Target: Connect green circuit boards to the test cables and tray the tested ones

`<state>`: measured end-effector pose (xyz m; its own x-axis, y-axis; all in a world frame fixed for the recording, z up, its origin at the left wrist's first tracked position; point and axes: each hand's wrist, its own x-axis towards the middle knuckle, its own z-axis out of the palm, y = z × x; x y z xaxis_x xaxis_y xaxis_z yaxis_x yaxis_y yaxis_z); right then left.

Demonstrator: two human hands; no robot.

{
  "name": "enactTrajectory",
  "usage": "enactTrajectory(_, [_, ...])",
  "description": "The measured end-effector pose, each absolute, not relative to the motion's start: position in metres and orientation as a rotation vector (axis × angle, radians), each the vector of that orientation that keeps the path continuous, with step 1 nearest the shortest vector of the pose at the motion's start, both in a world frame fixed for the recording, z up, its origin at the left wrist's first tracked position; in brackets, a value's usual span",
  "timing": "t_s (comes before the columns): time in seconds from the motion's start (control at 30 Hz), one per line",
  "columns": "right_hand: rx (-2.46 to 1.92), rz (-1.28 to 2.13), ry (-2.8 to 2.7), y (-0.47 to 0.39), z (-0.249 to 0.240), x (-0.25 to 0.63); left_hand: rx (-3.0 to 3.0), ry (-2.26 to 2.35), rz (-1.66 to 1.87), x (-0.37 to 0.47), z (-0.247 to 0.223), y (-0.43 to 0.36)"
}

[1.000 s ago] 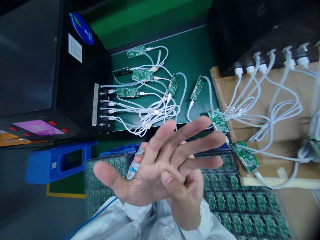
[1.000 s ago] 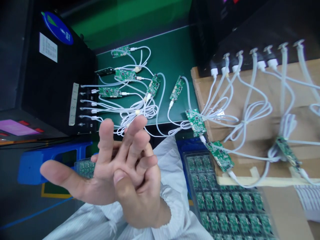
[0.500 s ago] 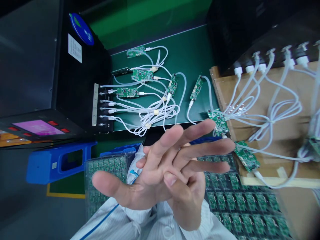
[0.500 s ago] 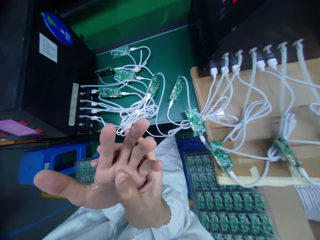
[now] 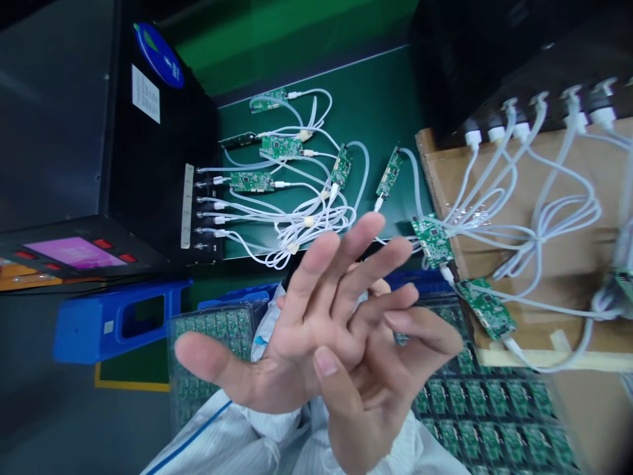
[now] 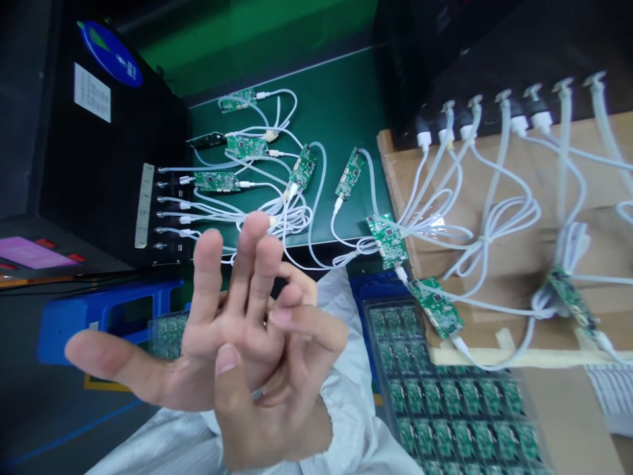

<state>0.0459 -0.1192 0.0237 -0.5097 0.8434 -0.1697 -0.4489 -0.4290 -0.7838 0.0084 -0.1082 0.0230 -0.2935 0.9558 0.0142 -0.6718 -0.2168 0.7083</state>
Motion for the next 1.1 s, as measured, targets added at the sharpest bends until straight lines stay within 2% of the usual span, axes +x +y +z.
enactTrajectory(0.1, [-0.781,1.873,-0.830,-0.118,0.019,0.047,0.598,0.713,1.864,0.009,0.022,-0.107])
enactTrajectory(0.2, [-0.809,1.727,-1.019,-0.110,0.018,0.051,0.636,0.727,1.962,0.008,0.023,-0.101])
enactTrajectory(0.37, [-0.870,1.557,-1.229,-0.103,0.016,0.057,0.512,0.868,1.853,0.004,0.029,-0.097])
enactTrajectory(0.7, [-0.846,1.564,-1.260,-0.094,0.017,0.054,0.585,0.883,1.880,0.004,0.019,-0.106])
enactTrajectory(1.1, [-0.871,1.734,-1.118,-0.090,0.015,0.055,0.608,0.797,1.880,0.000,0.023,-0.106])
